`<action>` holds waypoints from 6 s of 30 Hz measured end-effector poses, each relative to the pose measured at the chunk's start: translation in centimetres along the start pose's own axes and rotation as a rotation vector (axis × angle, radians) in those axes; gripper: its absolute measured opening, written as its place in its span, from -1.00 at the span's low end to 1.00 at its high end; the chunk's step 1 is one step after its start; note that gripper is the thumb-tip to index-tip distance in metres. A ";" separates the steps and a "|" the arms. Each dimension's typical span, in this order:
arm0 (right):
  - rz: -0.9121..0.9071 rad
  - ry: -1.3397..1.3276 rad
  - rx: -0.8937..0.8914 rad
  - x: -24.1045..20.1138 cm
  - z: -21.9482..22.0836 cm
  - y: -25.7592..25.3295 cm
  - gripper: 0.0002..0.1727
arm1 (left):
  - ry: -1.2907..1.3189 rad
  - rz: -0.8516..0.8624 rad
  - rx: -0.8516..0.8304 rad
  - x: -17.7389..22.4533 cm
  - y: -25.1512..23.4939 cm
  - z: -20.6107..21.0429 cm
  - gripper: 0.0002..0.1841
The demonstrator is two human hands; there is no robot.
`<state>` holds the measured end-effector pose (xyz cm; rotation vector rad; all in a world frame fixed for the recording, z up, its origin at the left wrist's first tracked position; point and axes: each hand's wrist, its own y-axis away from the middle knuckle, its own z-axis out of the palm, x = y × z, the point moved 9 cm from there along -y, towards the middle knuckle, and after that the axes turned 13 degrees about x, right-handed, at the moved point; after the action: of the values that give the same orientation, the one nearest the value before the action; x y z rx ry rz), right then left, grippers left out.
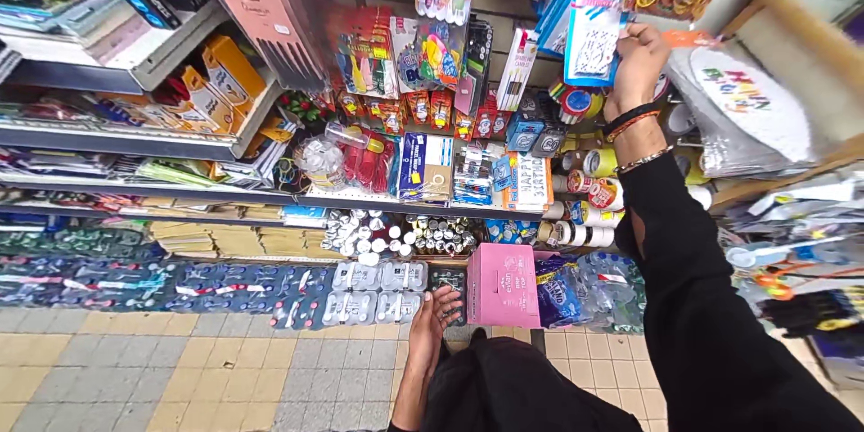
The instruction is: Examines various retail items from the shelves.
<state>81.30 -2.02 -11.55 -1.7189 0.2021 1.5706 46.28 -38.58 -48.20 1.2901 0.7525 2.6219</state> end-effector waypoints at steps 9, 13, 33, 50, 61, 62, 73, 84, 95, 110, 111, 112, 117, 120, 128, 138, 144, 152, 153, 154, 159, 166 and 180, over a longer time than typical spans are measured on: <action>0.039 -0.015 0.061 1.0 0.5 -3.0 -0.85 | -0.022 -0.004 -0.016 0.8 -0.5 0.2 -0.31; 0.049 0.000 0.052 1.8 0.8 -3.2 -0.88 | -0.011 0.004 -0.029 1.0 -0.6 -0.2 -0.31; 0.256 0.036 -0.082 7.4 1.6 -2.4 -0.63 | -0.057 -0.010 0.004 1.1 -0.4 0.3 -0.31; 0.317 -0.098 -0.204 10.4 -21.9 29.0 -0.56 | -0.296 0.275 0.020 5.0 -3.1 4.7 -0.38; 0.294 -0.194 -0.121 7.7 -24.2 33.9 -0.53 | -0.304 0.347 -0.014 5.3 -2.5 7.8 -0.39; 0.301 -0.191 -0.124 8.0 -24.0 34.2 -0.53 | -0.306 0.346 -0.016 5.1 -2.3 7.8 -0.39; 0.327 -0.168 -0.141 8.5 -22.9 34.7 -0.59 | -0.312 0.349 -0.015 4.5 -1.5 6.8 -0.39; 0.341 -0.189 -0.142 8.8 -23.2 34.5 -0.60 | -0.319 0.340 -0.003 4.2 -1.7 7.0 -0.40; 0.333 -0.188 -0.152 8.4 -24.3 34.3 -0.60 | -0.315 0.689 -0.304 12.0 -2.4 20.0 -0.60; 0.313 -0.144 0.056 8.3 -31.5 34.9 -0.57 | -0.579 0.941 -0.183 24.2 -15.3 44.0 -0.20; 0.316 -0.140 0.056 8.5 -31.8 35.0 -0.58 | -0.604 0.953 -0.155 24.2 -15.9 44.3 -0.16; 0.327 -0.139 0.060 8.8 -32.2 35.1 -0.59 | -0.629 0.970 -0.128 24.1 -15.9 44.4 -0.15; 0.391 -0.103 0.122 10.4 -35.0 35.6 -0.59 | -0.842 0.920 -0.069 22.5 -14.1 42.9 -0.21; 0.402 -0.091 0.144 10.8 -36.3 35.7 -0.58 | -0.765 0.979 -0.126 22.9 -15.9 44.0 -0.26; 0.431 -0.091 0.143 11.7 -36.9 35.5 -0.59 | -0.728 1.038 -0.109 23.7 -18.6 47.4 -0.35; 0.467 -0.053 0.063 12.2 -36.2 35.4 -0.64 | -0.735 1.075 -0.121 23.4 -18.2 49.5 -0.37; 0.466 -0.026 0.056 12.5 -36.3 35.3 -0.64 | -0.603 1.078 -0.288 23.4 -12.9 47.9 -0.47; 0.486 -0.031 0.033 12.6 -35.5 35.6 -0.66 | -0.353 0.841 -0.412 24.4 -12.3 49.6 -0.52; 0.485 -0.031 0.026 12.7 -35.4 35.6 -0.66 | -0.344 0.815 -0.436 24.3 -11.9 49.5 -0.53; 0.479 -0.030 0.022 12.7 -35.4 35.8 -0.66 | -0.337 0.794 -0.460 24.2 -11.6 49.5 -0.53; 0.463 -0.007 -0.003 12.4 -34.9 35.9 -0.66 | -0.371 0.754 -0.490 23.4 -11.5 48.4 -0.48; 0.475 -0.015 -0.030 12.5 -33.7 36.5 -0.67 | -0.505 0.643 -0.422 18.5 -9.7 39.6 -0.48; 0.367 -0.351 -0.480 4.7 -20.2 35.5 -0.35 | -0.321 0.620 -0.443 13.1 5.6 23.2 -0.49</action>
<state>76.96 -37.15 -32.55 -1.7838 -0.0470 2.3099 56.52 -30.42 -24.33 1.9384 -0.3198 2.6378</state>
